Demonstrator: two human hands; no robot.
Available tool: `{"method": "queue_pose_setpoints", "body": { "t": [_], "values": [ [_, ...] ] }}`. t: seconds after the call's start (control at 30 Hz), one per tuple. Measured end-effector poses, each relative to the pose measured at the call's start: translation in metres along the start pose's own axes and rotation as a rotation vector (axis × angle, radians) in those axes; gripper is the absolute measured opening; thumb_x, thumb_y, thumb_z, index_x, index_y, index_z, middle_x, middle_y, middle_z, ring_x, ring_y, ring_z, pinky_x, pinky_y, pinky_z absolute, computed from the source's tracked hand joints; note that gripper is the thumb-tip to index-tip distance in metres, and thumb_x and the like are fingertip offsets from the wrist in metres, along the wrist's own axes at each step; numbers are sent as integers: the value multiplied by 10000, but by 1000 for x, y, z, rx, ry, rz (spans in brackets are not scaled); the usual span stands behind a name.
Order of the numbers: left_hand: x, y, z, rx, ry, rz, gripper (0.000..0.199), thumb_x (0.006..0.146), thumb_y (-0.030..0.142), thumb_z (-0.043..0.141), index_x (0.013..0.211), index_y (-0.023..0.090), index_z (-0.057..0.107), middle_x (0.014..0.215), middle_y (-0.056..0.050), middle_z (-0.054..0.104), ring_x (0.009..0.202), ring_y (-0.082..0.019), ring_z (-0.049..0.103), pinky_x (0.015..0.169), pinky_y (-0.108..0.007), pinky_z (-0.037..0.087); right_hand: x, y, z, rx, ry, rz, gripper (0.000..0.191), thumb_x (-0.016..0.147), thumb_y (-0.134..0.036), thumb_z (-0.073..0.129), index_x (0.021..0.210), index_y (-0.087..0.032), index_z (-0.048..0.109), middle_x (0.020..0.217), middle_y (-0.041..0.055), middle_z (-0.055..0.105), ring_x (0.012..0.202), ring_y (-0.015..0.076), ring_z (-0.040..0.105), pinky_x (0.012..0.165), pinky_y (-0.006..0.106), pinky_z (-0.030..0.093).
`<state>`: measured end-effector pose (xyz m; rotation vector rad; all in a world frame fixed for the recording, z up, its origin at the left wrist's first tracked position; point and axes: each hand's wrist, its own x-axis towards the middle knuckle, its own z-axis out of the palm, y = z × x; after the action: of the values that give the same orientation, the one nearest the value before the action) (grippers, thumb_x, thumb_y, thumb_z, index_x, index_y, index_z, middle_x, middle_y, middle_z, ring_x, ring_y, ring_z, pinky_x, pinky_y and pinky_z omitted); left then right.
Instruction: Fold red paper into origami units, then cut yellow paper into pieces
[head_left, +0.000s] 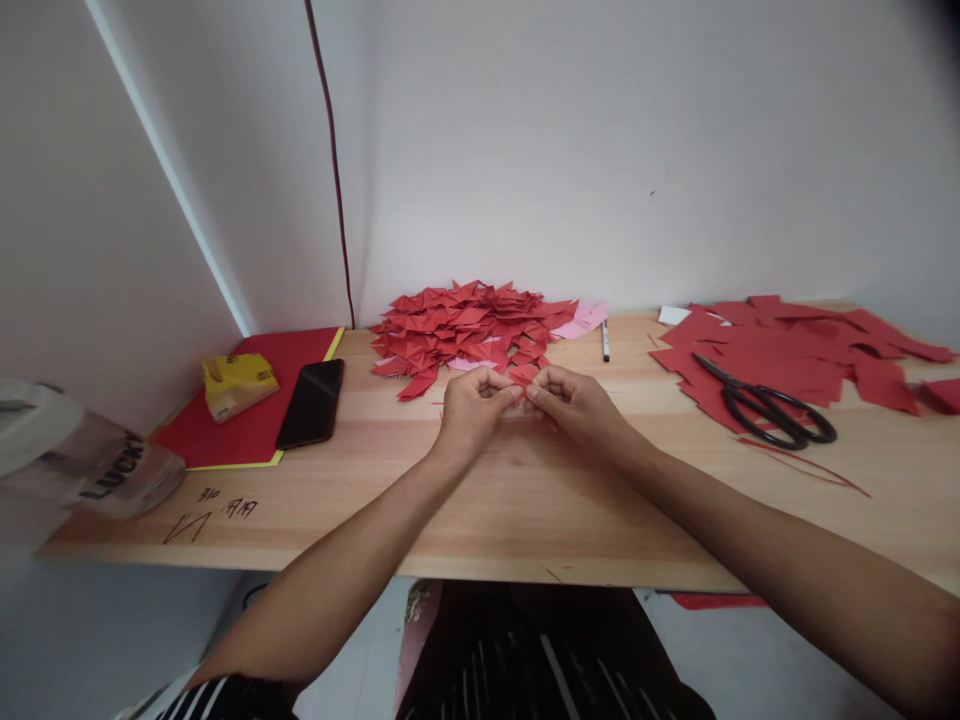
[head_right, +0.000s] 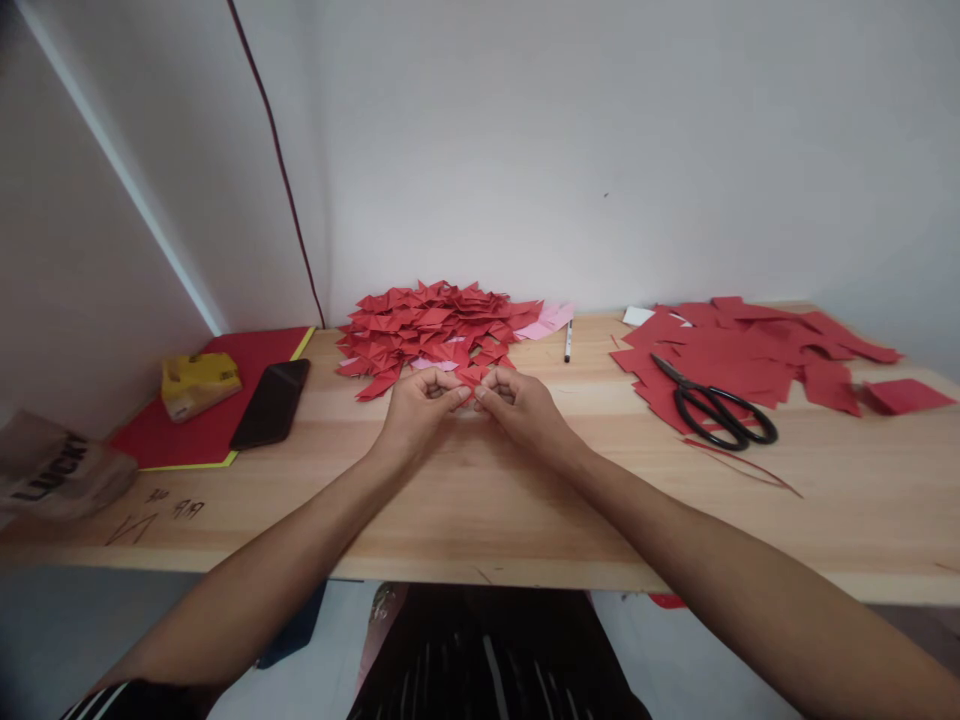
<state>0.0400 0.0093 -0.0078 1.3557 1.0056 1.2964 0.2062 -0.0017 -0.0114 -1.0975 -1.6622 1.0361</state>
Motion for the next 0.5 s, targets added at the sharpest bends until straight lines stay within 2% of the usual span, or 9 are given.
{"method": "queue_pose_setpoints", "body": {
  "t": [0.17,0.5],
  "values": [
    [-4,4,1,-16,-3,-1,161,647,238,760,666,143,631,638,-2,639,587,-102,564,595,-232,432,0,-2,0,-21,-5,-1,215,867,-386,570,762,-200,555,628,-13,590,529,123,477,506,251,355],
    [-5,3,3,-3,10,27,118,664,188,721,645,147,612,619,5,629,580,-107,577,596,-235,437,1,0,2,-50,13,-1,151,864,-298,543,741,-212,530,577,-36,552,503,117,456,501,246,336]
  ]
}}
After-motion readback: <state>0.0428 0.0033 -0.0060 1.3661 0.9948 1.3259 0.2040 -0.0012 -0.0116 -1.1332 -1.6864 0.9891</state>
